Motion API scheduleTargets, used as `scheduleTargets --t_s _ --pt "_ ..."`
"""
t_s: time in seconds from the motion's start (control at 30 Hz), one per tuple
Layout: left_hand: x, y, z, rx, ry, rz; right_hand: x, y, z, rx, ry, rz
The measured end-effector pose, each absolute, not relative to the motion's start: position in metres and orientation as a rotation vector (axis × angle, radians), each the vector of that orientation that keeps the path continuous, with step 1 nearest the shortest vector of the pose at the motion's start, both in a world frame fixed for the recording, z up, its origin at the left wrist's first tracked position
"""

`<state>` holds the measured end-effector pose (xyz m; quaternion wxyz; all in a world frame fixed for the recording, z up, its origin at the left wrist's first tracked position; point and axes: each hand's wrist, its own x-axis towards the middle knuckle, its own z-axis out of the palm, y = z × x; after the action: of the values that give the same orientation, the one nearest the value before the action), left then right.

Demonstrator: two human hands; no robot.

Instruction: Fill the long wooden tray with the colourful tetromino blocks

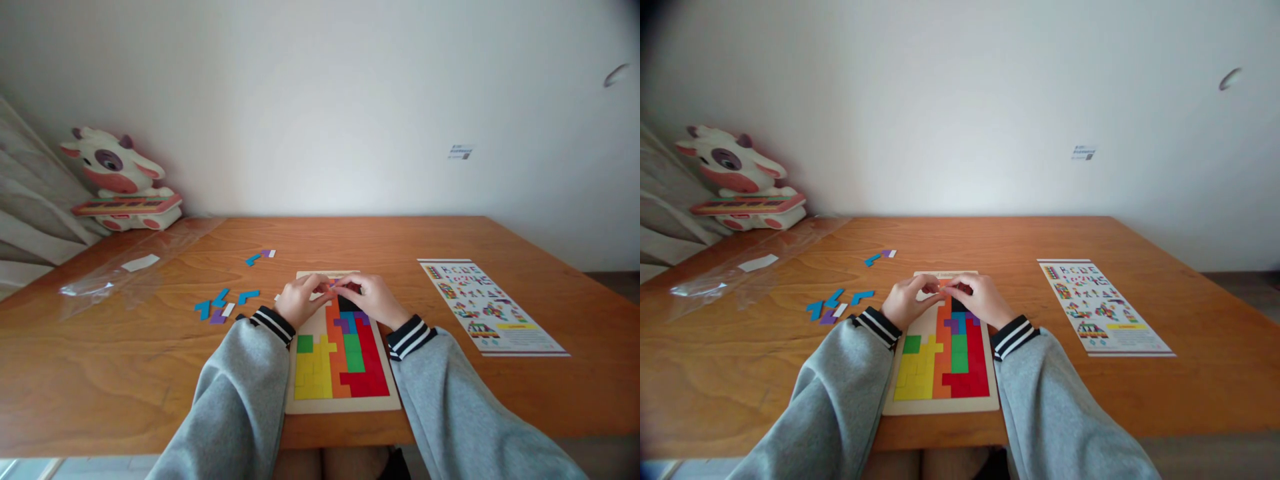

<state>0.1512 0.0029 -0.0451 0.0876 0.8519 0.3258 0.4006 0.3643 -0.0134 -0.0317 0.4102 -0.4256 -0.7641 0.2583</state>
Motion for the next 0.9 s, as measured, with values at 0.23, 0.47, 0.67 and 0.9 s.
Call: scheduleTargets --t_s 0.23,0.47,0.67,0.9 --pt "0.148 0.007 -0.049 2.692 1.110 0.971 0.401 0.012 -0.057 -1.311 -1.574 0.644" --pt "0.148 0.010 -0.055 2.646 1.082 0.933 0.400 0.015 -0.067 -1.323 -1.678 0.689" --pt "0.148 0.010 -0.055 2.645 1.096 0.879 0.402 0.014 -0.063 -1.423 -1.842 0.460" --pt "0.149 0.011 -0.056 2.649 1.082 0.884 0.407 0.013 -0.063 -1.413 -1.935 0.471"
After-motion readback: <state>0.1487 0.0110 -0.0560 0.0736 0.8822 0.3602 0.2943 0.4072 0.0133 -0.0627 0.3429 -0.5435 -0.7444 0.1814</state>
